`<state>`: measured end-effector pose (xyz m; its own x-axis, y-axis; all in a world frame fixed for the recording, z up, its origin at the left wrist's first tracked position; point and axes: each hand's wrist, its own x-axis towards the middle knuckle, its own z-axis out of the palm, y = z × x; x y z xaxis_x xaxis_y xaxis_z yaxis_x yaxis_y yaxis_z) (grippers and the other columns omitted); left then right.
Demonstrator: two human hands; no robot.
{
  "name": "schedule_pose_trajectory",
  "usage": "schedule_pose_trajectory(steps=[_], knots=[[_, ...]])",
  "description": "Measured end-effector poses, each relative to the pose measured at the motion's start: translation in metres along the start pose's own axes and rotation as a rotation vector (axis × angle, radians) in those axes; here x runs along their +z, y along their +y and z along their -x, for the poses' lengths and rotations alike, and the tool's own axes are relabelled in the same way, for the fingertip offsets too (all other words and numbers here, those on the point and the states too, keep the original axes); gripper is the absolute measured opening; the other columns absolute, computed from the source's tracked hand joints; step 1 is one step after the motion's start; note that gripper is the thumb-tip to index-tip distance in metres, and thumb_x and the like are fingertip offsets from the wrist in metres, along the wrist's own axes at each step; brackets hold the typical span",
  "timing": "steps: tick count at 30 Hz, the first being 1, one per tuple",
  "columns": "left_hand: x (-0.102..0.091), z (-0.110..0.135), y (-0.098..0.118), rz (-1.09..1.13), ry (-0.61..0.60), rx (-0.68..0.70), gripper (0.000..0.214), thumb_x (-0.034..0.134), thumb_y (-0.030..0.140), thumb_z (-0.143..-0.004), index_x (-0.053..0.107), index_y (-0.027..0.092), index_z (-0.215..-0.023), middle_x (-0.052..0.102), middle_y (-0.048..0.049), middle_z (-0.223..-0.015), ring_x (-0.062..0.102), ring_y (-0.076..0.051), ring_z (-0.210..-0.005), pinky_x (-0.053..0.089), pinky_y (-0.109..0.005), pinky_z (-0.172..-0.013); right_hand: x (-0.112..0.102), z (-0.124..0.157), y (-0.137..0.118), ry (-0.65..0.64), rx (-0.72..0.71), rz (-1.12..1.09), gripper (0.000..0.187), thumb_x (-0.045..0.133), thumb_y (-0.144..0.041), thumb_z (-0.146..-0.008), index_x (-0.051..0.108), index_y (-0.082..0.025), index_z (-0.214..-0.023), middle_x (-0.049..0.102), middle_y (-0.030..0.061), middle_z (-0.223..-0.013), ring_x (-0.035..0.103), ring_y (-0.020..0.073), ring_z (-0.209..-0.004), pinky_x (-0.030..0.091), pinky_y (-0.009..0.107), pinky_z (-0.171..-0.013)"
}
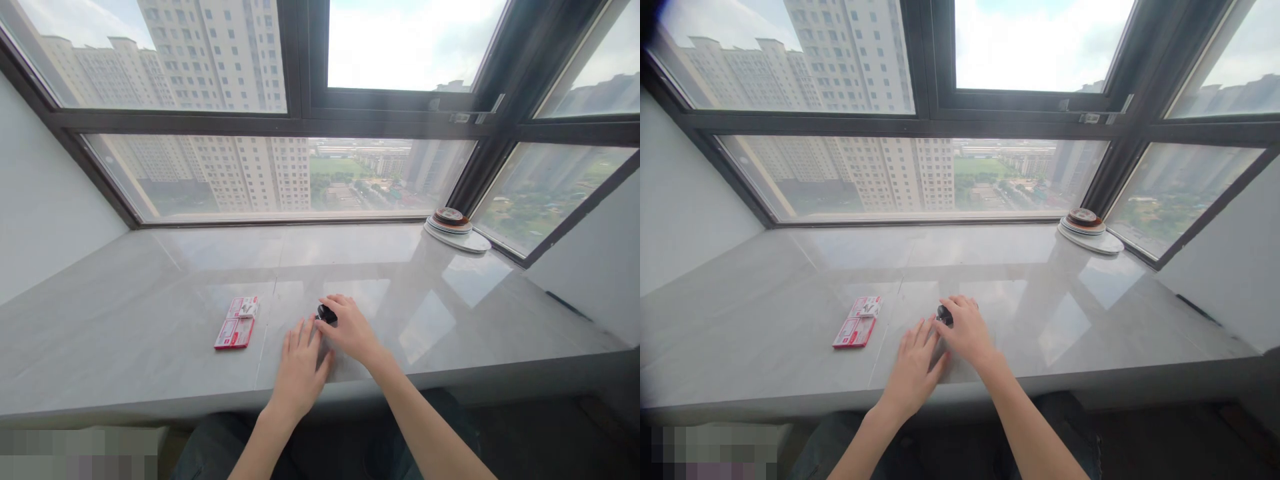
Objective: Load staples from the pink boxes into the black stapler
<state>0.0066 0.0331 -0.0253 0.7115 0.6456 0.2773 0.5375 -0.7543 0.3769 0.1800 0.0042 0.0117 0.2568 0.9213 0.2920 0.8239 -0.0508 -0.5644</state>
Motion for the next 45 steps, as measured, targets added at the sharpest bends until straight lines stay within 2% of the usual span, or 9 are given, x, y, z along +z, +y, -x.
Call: schedule_pose_trajectory(steps=[8, 14, 20, 25, 30, 33, 37, 40, 45], knots=[[0.007, -0.015, -0.016, -0.075, -0.022, 0.034, 0.060, 0.042, 0.046, -0.103, 0.030, 0.028, -0.159, 0.028, -0.0088, -0.167, 0.019, -0.031, -0.156, 0.018, -0.063, -0.124, 0.016, -0.021, -0.019, 0.108, 0.193, 0.014, 0.027, 0.063, -0.043, -0.092, 0.075, -0.029, -0.111, 0.074, 0.0065, -0.107, 0.066, 0.0277, -0.102, 0.045, 0.041, -0.098], [0.014, -0.024, -0.031, -0.106, 0.025, -0.021, 0.059, 0.040, 0.053, -0.103, 0.035, 0.027, -0.155, 0.018, -0.0094, -0.170, 0.016, -0.029, -0.157, 0.015, -0.061, -0.125, 0.000, -0.027, 0.017, 0.435, 0.421, -0.749, 0.047, 0.050, -0.058, -0.091, 0.067, -0.022, -0.114, 0.073, 0.0096, -0.116, 0.070, 0.0250, -0.105, 0.056, 0.034, -0.085], [0.006, -0.023, -0.031, -0.060, 0.094, -0.025, 0.060, 0.043, 0.046, -0.102, 0.031, 0.017, -0.154, 0.024, -0.0127, -0.168, 0.011, -0.026, -0.158, 0.018, -0.052, -0.128, -0.004, 0.004, 0.065, 0.405, 0.540, -1.230, 0.047, 0.037, -0.060, -0.095, 0.056, -0.024, -0.118, 0.064, 0.0102, -0.137, 0.058, 0.0265, -0.131, 0.056, 0.043, -0.102], [-0.022, 0.001, -0.043, -0.204, 0.348, -0.322, 0.058, 0.040, 0.036, -0.103, 0.030, 0.013, -0.155, 0.014, -0.0163, -0.170, -0.002, -0.029, -0.159, 0.012, -0.058, -0.127, -0.019, 0.051, 0.080, 0.428, 0.532, -1.273, 0.046, 0.043, -0.060, -0.098, 0.045, -0.028, -0.132, 0.063, 0.0101, -0.134, 0.061, 0.0262, -0.128, 0.052, 0.047, -0.110], [-0.028, 0.041, -0.058, -0.336, 0.370, -0.497, 0.057, 0.042, 0.039, -0.102, 0.041, 0.009, -0.150, 0.016, -0.0240, -0.167, 0.004, -0.040, -0.157, 0.011, -0.074, -0.119, -0.030, 0.085, 0.072, 0.204, 0.576, -1.068, 0.054, 0.037, -0.067, -0.099, 0.054, -0.024, -0.126, 0.069, 0.0093, -0.105, 0.072, 0.0262, -0.087, 0.063, 0.045, -0.079], [-0.027, 0.052, -0.057, -0.305, 0.326, -0.422, 0.041, 0.043, 0.036, -0.102, 0.058, 0.022, -0.137, 0.033, -0.0142, -0.163, 0.024, -0.037, -0.152, 0.014, -0.072, -0.120, -0.026, 0.087, 0.057, 0.084, 0.502, -0.622, 0.046, 0.046, -0.063, -0.097, 0.063, -0.024, -0.114, 0.067, 0.0046, -0.087, 0.064, 0.0211, -0.068, 0.055, 0.035, -0.060], [-0.029, 0.045, -0.044, -0.112, 0.187, -0.219, 0.033, 0.046, 0.028, -0.099, 0.064, 0.034, -0.126, 0.063, -0.0048, -0.134, 0.054, -0.029, -0.129, 0.017, -0.066, -0.123, -0.017, 0.074, 0.034, -0.017, 0.304, -0.148, 0.032, 0.051, -0.050, -0.097, 0.070, -0.028, -0.111, 0.063, -0.0005, -0.071, 0.057, 0.0185, -0.063, 0.042, 0.030, -0.061], [-0.031, 0.028, -0.028, 0.030, 0.034, -0.071, 0.037, 0.057, 0.029, -0.094, 0.061, 0.036, -0.129, 0.064, -0.0012, -0.135, 0.054, -0.028, -0.129, 0.013, -0.066, -0.124, -0.012, 0.058, 0.025, -0.125, 0.248, -0.201, 0.031, 0.051, -0.048, -0.098, 0.069, -0.027, -0.112, 0.062, -0.0020, -0.067, 0.058, 0.0177, -0.063, 0.038, 0.027, -0.060], [-0.029, -0.002, -0.011, 0.218, -0.081, 0.069, 0.033, 0.061, 0.027, -0.093, 0.064, 0.037, -0.125, 0.069, 0.0028, -0.122, 0.059, -0.022, -0.120, 0.010, -0.062, -0.126, -0.004, 0.032, 0.033, -0.333, 0.320, -0.500, 0.038, 0.054, -0.054, -0.096, 0.066, -0.019, -0.088, 0.059, -0.0018, -0.056, 0.052, 0.0136, -0.053, 0.034, 0.023, -0.053]])
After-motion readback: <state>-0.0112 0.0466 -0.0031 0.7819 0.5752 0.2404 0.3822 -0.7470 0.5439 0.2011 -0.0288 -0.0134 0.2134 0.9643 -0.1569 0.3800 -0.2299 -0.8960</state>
